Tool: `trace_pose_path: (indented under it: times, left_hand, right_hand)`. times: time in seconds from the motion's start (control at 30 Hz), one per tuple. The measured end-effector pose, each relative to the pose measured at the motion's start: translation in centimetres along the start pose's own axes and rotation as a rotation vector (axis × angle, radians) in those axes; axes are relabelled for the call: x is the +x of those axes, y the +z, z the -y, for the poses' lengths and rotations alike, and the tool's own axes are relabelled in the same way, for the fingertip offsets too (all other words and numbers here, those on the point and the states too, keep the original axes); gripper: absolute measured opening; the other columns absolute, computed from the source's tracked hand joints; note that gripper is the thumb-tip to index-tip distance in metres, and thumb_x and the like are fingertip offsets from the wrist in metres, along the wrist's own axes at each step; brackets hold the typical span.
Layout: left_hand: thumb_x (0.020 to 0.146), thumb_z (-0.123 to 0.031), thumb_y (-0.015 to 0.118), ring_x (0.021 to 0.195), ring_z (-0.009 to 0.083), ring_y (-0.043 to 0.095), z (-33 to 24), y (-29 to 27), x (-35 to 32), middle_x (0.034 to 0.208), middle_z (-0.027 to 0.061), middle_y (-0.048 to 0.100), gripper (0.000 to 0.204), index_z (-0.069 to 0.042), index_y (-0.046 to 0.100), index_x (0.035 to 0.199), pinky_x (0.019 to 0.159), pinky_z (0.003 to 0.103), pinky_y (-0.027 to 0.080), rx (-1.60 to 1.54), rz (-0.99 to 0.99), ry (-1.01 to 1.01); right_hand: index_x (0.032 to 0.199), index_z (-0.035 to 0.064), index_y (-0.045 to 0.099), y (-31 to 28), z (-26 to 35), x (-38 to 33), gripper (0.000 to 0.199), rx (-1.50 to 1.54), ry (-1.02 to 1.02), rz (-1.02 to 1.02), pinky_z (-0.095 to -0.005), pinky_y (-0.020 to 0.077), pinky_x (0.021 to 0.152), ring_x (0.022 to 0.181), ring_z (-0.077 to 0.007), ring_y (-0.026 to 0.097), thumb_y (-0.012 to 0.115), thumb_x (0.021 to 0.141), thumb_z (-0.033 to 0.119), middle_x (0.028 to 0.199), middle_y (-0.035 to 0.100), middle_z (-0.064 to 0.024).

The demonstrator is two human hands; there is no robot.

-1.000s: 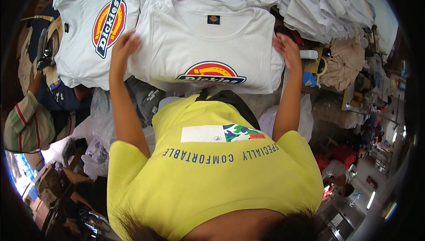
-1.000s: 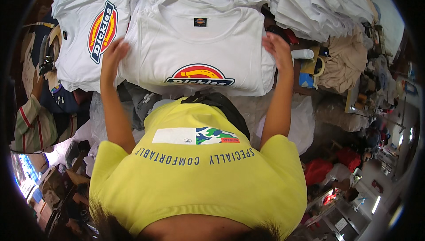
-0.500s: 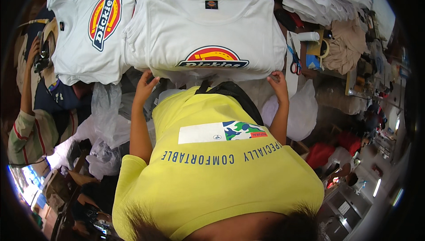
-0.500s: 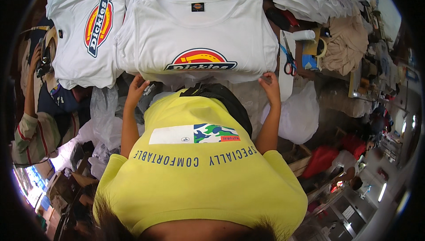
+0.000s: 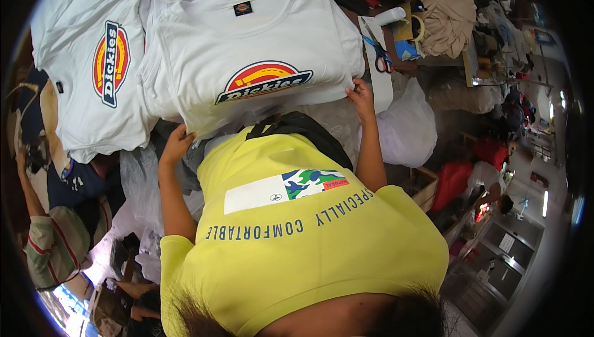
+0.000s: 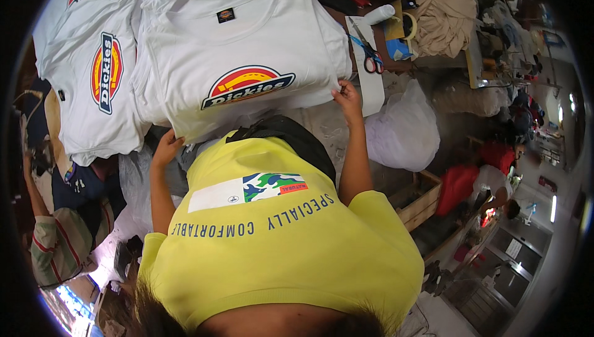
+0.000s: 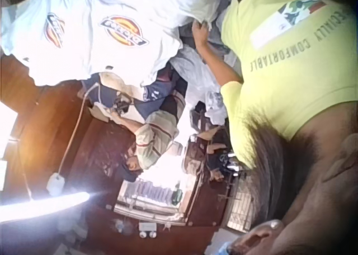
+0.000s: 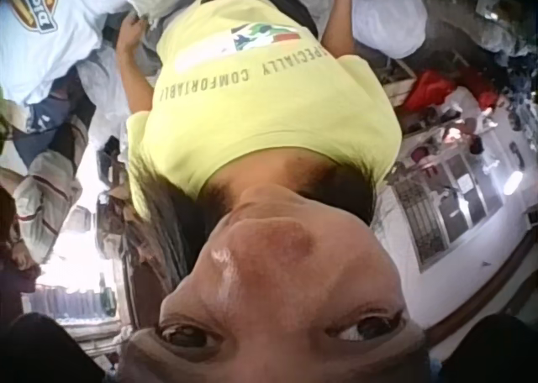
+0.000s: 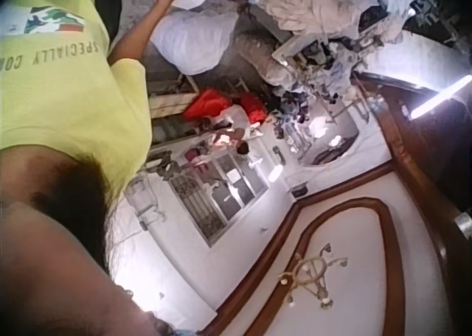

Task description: The person organizes and finishes white t-shirts by cutting excess threads using shears, applying tape, and folding them into a stack.

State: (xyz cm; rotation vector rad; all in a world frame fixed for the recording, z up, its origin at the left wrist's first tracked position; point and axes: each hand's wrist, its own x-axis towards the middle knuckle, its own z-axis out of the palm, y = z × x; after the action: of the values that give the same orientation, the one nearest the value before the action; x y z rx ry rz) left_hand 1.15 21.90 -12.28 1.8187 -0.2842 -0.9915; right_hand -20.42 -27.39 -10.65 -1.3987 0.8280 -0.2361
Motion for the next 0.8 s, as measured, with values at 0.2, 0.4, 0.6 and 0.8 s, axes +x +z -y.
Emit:
trace_pose_path:
  times: [0.2, 0.4, 0.6, 0.8]
  left_hand:
    - [0.082, -0.013, 0.062, 0.064, 0.0045, 0.046, -2.8, -4.0, -2.8, 0.072, -0.0045, 0.054, 0.013, -0.001, 0.057, 0.082, 0.058, 0.021, 0.038, 0.214, -0.189, 0.033]
    - [0.082, -0.009, 0.061, 0.066, 0.0039, 0.045, -1.7, -5.3, -4.1, 0.069, -0.0048, 0.050, 0.019, -0.011, 0.045, 0.073, 0.061, 0.018, 0.033, -0.256, -0.282, 0.049]
    - [0.079, -0.004, 0.063, 0.061, 0.0038, 0.045, 0.1, -3.4, -4.4, 0.072, -0.0047, 0.049, 0.021, -0.012, 0.043, 0.079, 0.057, 0.018, 0.037, -0.612, -0.430, 0.018]
    - [0.077, -0.005, 0.065, 0.067, 0.0040, 0.049, -0.2, -2.7, -2.9, 0.079, -0.0035, 0.054, 0.020, -0.009, 0.049, 0.088, 0.062, 0.018, 0.039, -0.408, -0.452, -0.014]
  right_hand:
    - [0.098, 0.0016, 0.053, -1.6, 0.7, 1.0, 0.028, -0.231, -0.012, 0.167, -0.0189, 0.0423, 0.064, 0.070, -0.0060, 0.051, 0.068, 0.076, 0.007, 0.083, 0.055, 0.0000]
    - [0.090, 0.0017, 0.056, -2.0, 2.1, 1.3, 0.021, -0.261, -0.008, 0.135, -0.0185, 0.0418, 0.062, 0.070, -0.0058, 0.052, 0.069, 0.075, 0.007, 0.077, 0.056, 0.0009]
    - [0.085, 0.0048, 0.054, -2.7, 2.1, 1.2, 0.017, -0.185, -0.005, 0.064, -0.0176, 0.0401, 0.063, 0.069, -0.0055, 0.050, 0.068, 0.075, 0.004, 0.074, 0.054, 0.0019]
    - [0.082, 0.0073, 0.049, -2.6, 1.3, 1.3, 0.016, -0.251, -0.026, -0.007, -0.0170, 0.0342, 0.058, 0.063, -0.0040, 0.043, 0.060, 0.075, -0.002, 0.070, 0.048, 0.0040]
